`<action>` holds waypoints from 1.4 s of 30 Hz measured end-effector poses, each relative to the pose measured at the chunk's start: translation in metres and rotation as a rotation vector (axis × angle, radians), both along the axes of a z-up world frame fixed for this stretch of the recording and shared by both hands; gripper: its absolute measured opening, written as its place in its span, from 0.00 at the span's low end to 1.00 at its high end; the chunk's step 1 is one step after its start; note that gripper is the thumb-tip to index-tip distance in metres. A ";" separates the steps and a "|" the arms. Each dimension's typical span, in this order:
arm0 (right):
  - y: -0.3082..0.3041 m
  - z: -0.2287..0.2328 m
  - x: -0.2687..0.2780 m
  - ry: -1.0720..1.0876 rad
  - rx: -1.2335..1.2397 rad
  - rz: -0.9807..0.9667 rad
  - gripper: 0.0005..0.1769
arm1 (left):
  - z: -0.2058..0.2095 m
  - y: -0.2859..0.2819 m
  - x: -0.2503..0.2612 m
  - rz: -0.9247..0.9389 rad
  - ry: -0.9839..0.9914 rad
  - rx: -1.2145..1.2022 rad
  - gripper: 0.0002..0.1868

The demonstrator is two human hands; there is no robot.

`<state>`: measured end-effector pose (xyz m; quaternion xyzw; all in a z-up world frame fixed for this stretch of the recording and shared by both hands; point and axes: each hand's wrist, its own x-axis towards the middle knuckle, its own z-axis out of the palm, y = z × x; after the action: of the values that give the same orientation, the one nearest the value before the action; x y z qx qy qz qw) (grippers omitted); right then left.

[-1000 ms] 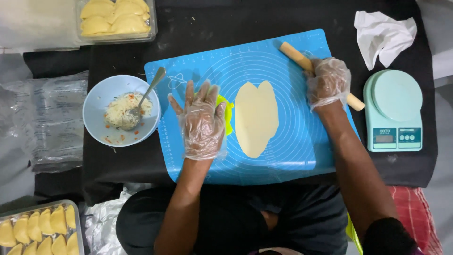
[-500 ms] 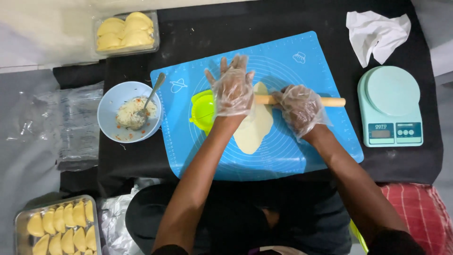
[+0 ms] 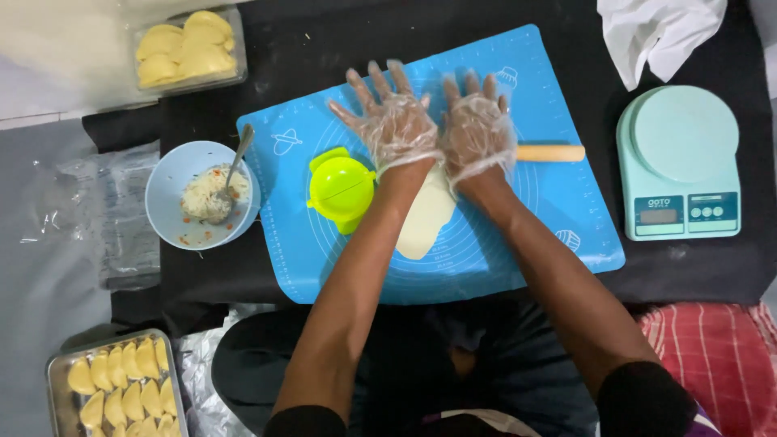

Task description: Rolling out dough, adding filling, and using a mold to shape individual pastries.

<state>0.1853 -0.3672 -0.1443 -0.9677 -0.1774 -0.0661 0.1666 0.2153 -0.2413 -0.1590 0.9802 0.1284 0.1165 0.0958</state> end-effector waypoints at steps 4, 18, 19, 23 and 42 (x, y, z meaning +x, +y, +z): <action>0.010 0.008 0.024 0.074 -0.160 -0.080 0.41 | 0.003 0.002 0.025 0.021 -0.010 0.030 0.35; 0.011 0.012 0.039 0.014 -0.123 -0.086 0.41 | 0.002 0.009 0.035 -0.117 0.015 0.105 0.32; 0.007 0.005 0.031 0.050 -0.118 -0.061 0.42 | 0.006 0.009 0.027 -0.097 0.087 0.082 0.32; 0.007 0.007 0.009 0.063 -0.092 -0.041 0.41 | 0.002 0.013 0.015 -0.092 0.192 0.080 0.33; 0.011 0.006 0.011 0.104 -0.091 -0.048 0.40 | -0.001 0.013 0.016 -0.113 0.083 0.084 0.34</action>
<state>0.1966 -0.3565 -0.1379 -0.9804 -0.1478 -0.0115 0.1298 0.2309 -0.2281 -0.1605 0.9930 0.0716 0.0753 0.0558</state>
